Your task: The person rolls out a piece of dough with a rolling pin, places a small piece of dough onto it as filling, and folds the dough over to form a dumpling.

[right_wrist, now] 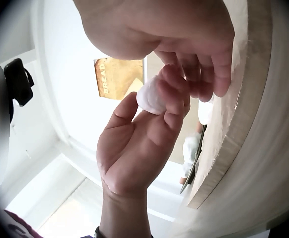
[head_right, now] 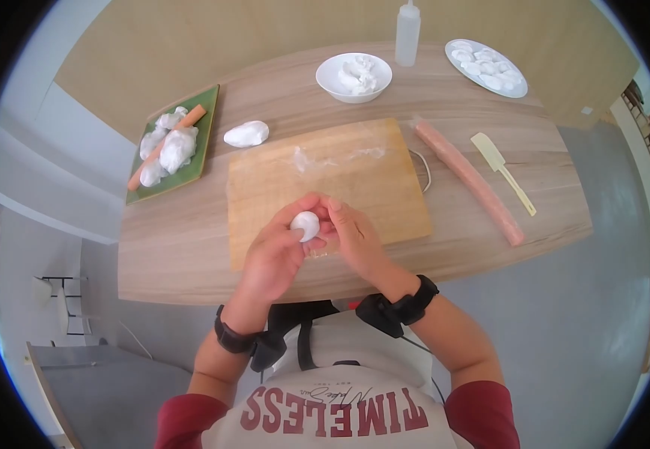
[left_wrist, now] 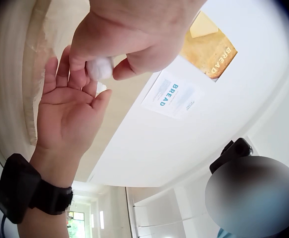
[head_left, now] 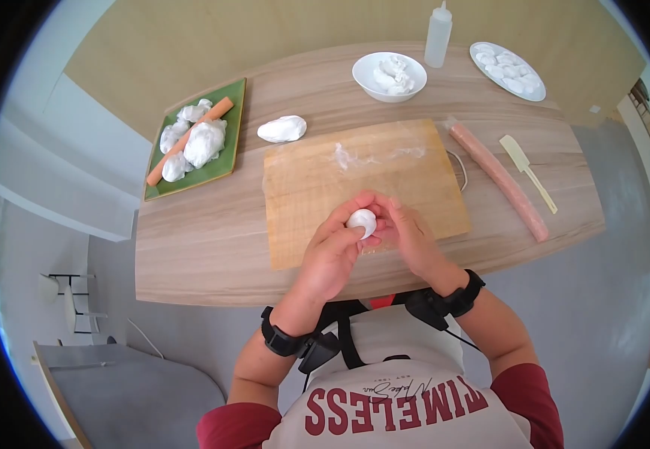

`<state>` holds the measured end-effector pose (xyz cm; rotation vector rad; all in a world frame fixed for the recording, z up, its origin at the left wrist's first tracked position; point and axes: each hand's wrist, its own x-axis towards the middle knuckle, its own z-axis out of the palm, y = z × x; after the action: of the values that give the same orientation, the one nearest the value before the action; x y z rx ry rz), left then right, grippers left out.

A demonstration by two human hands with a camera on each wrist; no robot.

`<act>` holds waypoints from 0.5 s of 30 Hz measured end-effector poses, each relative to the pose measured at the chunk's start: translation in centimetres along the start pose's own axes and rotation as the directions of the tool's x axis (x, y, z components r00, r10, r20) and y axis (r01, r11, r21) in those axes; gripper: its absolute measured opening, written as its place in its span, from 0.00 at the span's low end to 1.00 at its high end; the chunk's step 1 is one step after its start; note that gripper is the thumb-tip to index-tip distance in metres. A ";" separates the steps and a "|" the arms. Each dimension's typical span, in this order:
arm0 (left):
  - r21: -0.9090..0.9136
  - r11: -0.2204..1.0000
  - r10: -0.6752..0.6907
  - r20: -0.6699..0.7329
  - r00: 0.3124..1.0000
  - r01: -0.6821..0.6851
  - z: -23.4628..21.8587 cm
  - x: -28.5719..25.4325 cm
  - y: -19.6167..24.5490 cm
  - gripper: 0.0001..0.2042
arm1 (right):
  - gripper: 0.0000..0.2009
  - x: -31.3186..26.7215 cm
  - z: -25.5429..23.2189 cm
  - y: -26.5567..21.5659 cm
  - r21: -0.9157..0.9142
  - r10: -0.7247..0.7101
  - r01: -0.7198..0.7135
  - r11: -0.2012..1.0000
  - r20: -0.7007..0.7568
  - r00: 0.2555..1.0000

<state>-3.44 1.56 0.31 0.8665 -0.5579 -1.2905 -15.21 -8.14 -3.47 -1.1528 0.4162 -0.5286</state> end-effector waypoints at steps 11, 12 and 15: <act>0.492 0.855 0.161 0.046 0.986 -0.163 -1.0 1.0 -0.7 0.17 | 0.14 -0.4 -1.8 -2.9 -0.475 -0.238 0.138 0.869 -0.157 0.958; 0.635 0.759 0.192 -0.005 0.981 -0.146 -1.3 1.1 -0.7 0.15 | 0.13 -0.6 -2.9 -3.7 -0.618 -0.323 0.134 0.775 -0.206 0.924; 0.591 0.791 0.232 -0.052 0.971 -0.157 -3.5 2.0 -1.0 0.13 | 0.12 -1.5 -7.3 -6.1 -0.785 -0.430 0.081 0.614 -0.246 0.869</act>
<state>-0.81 0.37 -2.75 1.3499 -0.9495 -0.8663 -21.58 -14.57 -0.29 -1.9564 0.9089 -0.9197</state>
